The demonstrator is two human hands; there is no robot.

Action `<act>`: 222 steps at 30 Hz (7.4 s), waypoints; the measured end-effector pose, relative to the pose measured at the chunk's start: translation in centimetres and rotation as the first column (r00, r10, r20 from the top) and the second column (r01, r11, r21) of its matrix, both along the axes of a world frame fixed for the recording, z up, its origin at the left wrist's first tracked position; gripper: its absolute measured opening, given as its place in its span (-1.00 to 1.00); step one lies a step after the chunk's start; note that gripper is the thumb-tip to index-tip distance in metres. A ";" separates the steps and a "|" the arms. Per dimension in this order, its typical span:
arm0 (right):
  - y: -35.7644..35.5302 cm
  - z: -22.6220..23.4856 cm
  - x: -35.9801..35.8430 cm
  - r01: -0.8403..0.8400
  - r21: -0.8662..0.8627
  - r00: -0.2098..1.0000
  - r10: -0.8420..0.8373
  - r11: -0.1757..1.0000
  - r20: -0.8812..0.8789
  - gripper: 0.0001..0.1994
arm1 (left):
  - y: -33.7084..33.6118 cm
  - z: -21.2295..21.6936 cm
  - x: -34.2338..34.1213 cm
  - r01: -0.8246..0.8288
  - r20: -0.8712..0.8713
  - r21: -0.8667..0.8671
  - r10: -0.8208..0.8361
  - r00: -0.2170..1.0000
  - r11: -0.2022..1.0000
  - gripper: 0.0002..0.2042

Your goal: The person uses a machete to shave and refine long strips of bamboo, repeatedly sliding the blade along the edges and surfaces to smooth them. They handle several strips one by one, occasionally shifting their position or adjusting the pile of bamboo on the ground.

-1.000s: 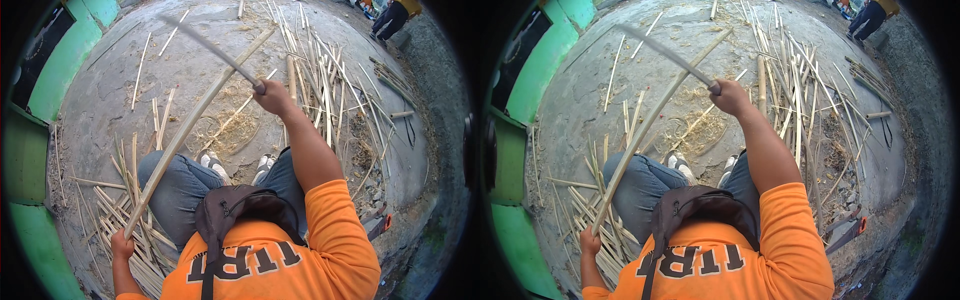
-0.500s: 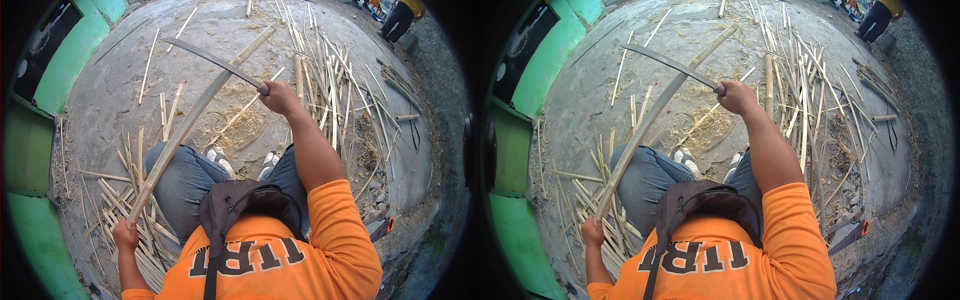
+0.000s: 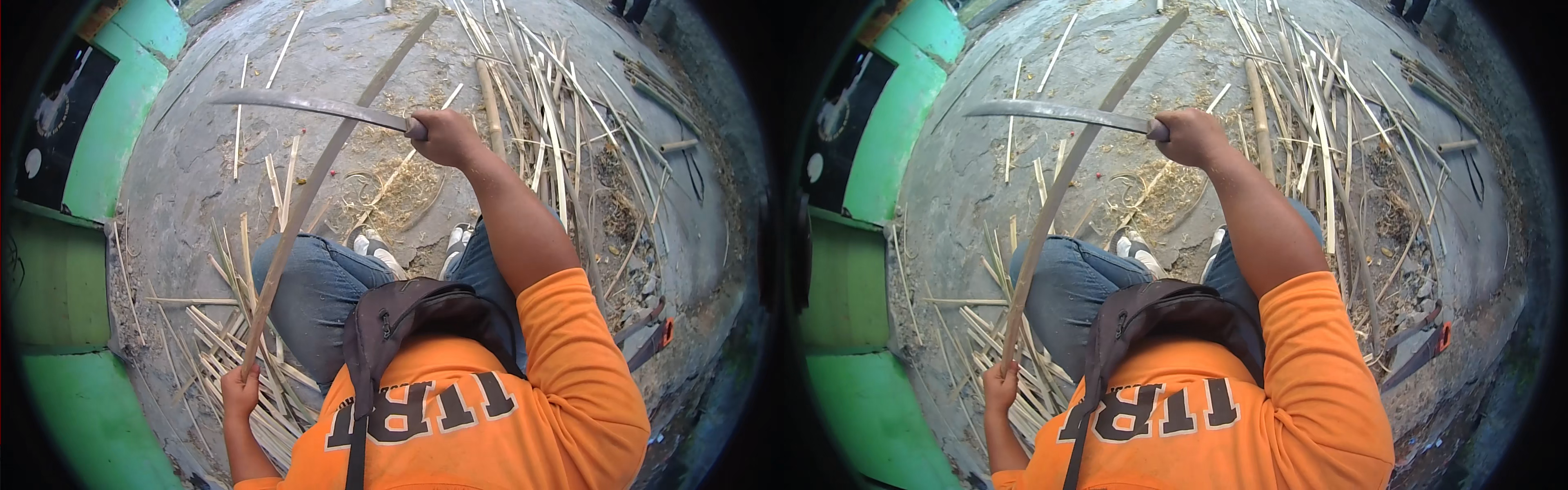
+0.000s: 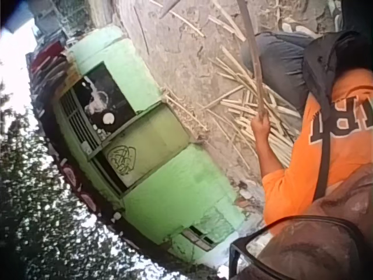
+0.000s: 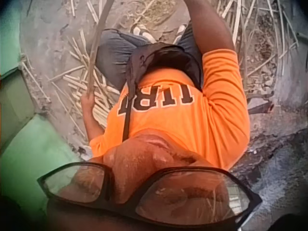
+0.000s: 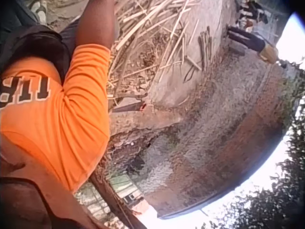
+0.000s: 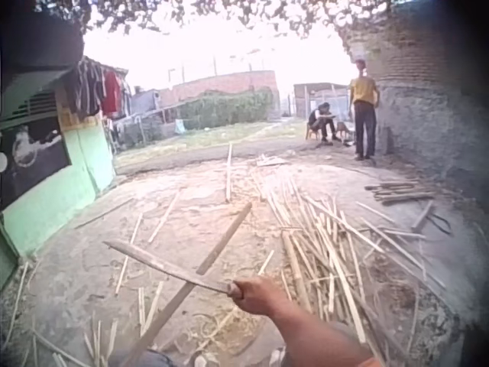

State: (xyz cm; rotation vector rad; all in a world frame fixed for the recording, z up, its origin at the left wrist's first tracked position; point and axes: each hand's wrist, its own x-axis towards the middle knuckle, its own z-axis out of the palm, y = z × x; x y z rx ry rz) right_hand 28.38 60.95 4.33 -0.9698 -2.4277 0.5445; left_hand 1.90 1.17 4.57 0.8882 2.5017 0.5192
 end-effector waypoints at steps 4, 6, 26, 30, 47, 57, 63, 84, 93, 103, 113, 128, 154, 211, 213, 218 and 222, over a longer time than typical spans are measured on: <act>-0.6 0.3 0.5 -0.070 0.113 0.997 0.074 0.991 -0.033 -0.89 | 1.2 -0.1 0.5 -0.035 0.025 0.037 0.034 0.999 0.999 -0.58; -1.2 -0.1 0.1 -0.170 0.124 0.985 0.171 0.978 0.001 -0.89 | 2.5 0.7 1.7 -0.008 0.014 0.014 0.008 1.000 1.000 -0.53; -7.2 0.5 -4.6 -0.370 -0.118 0.884 0.389 0.921 0.261 -0.83 | -0.6 -4.4 1.0 -0.062 0.300 0.064 0.040 0.953 0.996 -0.25; -7.3 -2.6 -5.4 -0.384 -0.267 0.871 0.443 0.884 0.215 -0.82 | 0.1 -5.0 1.0 -0.041 0.312 0.059 0.021 0.950 0.997 -0.26; -7.5 -1.3 -5.1 -0.268 -0.210 0.907 0.319 0.940 0.274 -0.84 | 0.8 -5.2 1.8 -0.028 0.244 0.009 0.025 0.969 1.000 -0.24; -3.5 -0.9 -5.6 -0.086 -0.278 0.952 0.161 0.957 0.261 -0.80 | 2.0 -2.9 2.4 0.021 0.155 -0.013 -0.019 0.988 1.000 -0.23; -7.2 -2.0 -6.8 -0.317 -0.248 0.931 0.350 0.916 0.103 -0.83 | 0.1 -5.0 0.4 -0.035 0.337 0.007 0.031 0.941 0.999 -0.25; -5.1 1.3 -5.7 -0.021 -0.261 0.982 0.069 0.965 0.177 -0.81 | 0.7 -5.7 0.0 -0.129 0.610 0.024 0.088 0.788 0.991 -0.28; -8.7 1.6 -5.8 -0.282 -0.208 0.899 0.334 0.937 0.284 -0.83 | 0.4 -5.7 -1.0 -0.135 0.596 -0.003 0.111 0.795 0.991 -0.29; -1.2 1.7 -3.6 -0.009 -0.277 0.962 0.084 0.961 0.259 -0.78 | 0.4 -6.4 -0.8 -0.132 0.620 0.051 0.072 0.781 0.990 -0.27; -6.1 2.7 -5.2 -0.250 -0.140 0.869 0.285 0.958 0.405 -0.81 | 0.1 -6.3 -0.8 -0.140 0.583 0.000 0.113 0.804 0.990 -0.26; -7.2 4.0 -4.8 -0.283 -0.078 0.862 0.289 0.956 0.417 -0.88 | 1.0 -5.0 -1.2 -0.195 0.727 -0.022 0.150 0.670 0.981 -0.30; 3.9 -0.5 -0.9 0.321 -0.209 0.921 -0.253 0.924 0.297 -0.70 | 0.9 -3.1 -3.6 -0.079 0.615 -0.069 0.105 0.781 0.994 -0.29; -16.6 16.3 1.8 -0.881 -0.444 0.430 0.114 -0.164 -0.896 0.02 | 1.3 -6.6 -1.5 -0.168 0.715 0.117 0.035 0.698 0.979 -0.19; -17.8 16.6 2.1 -0.853 -0.444 0.446 0.058 -0.276 -0.893 0.06 | 0.0 -8.3 -2.3 -0.176 0.725 0.132 0.026 0.688 0.976 -0.20; -18.7 16.6 1.9 -0.919 -0.316 0.279 0.179 -0.234 -0.944 -0.13 | -1.1 -9.8 -2.8 -0.195 0.745 0.145 0.022 0.667 0.970 -0.22; -19.8 17.2 3.1 -0.962 -0.175 0.149 0.136 -0.209 -0.979 -0.24 | -1.3 -10.5 -3.1 -0.220 0.728 0.175 0.024 0.685 0.960 -0.24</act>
